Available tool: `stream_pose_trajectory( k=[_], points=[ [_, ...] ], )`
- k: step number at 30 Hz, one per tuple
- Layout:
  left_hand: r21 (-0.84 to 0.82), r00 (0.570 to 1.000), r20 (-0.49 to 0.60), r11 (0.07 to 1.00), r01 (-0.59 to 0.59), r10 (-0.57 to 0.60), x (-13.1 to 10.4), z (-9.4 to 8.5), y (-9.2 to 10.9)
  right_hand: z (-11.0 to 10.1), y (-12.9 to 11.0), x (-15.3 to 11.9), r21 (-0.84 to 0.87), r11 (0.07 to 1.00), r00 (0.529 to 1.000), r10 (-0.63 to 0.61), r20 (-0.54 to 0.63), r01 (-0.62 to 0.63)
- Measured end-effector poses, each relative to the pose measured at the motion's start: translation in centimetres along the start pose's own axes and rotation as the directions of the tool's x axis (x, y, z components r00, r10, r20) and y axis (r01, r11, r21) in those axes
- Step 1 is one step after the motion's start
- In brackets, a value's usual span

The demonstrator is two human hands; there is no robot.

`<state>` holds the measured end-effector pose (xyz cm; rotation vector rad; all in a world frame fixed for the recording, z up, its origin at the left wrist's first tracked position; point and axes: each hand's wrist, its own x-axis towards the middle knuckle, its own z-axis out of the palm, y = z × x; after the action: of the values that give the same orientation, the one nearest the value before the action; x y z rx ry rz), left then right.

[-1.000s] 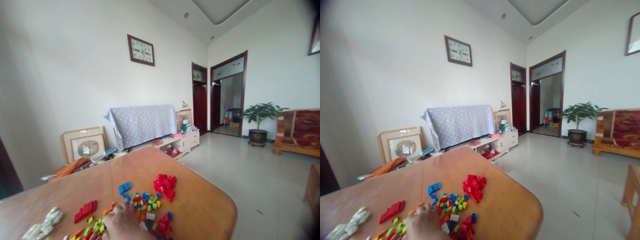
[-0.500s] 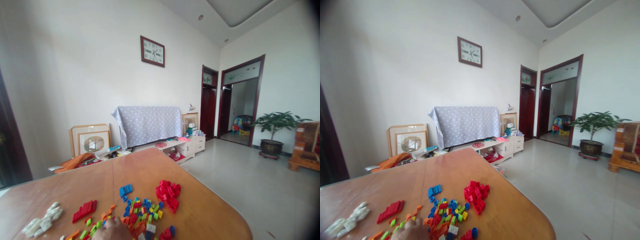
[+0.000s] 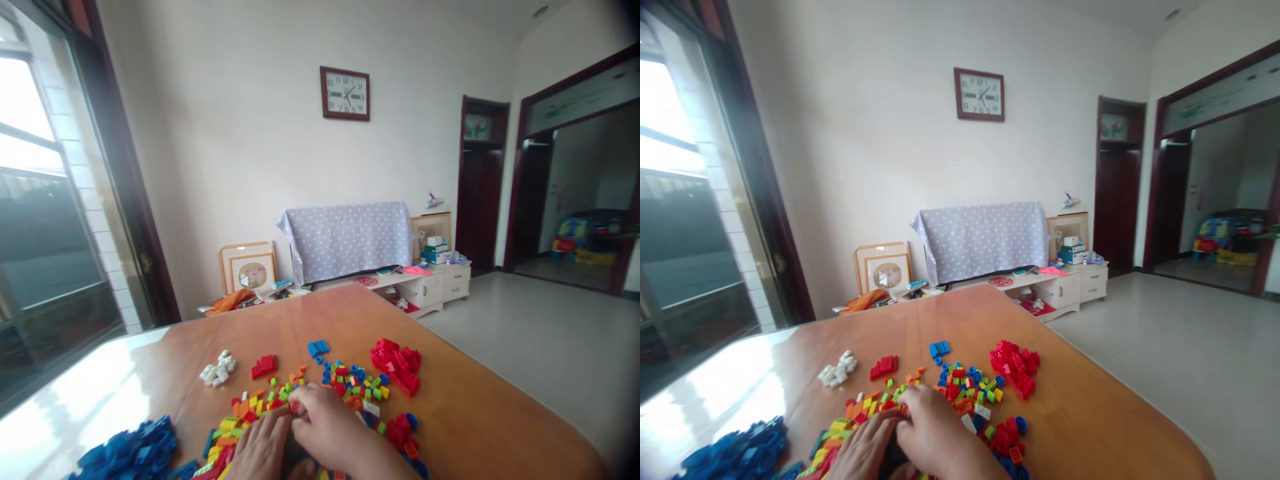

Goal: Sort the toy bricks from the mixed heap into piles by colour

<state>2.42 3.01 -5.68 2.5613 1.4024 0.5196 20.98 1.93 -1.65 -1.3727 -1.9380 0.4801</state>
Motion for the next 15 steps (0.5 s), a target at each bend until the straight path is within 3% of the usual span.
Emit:
stream_pose_trajectory(
  k=[3,7,15],
  points=[
    [-0.015,0.999,-0.054,1.0,0.005,-0.006,-0.5,-1.3,2.0,-0.4,0.2,0.2,0.079,0.997,1.0,0.017,-0.006,-0.017],
    [-0.034,0.998,-0.033,0.998,0.046,-0.047,-1.0,-2.8,3.6,-0.9,1.2,0.7,0.191,0.979,0.996,0.077,-0.049,-0.066],
    [-0.073,0.997,-0.074,0.997,0.02,-0.025,-0.7,-2.6,2.5,-1.7,3.9,1.7,0.452,0.86,0.956,0.288,-0.049,-0.236]
  ],
)
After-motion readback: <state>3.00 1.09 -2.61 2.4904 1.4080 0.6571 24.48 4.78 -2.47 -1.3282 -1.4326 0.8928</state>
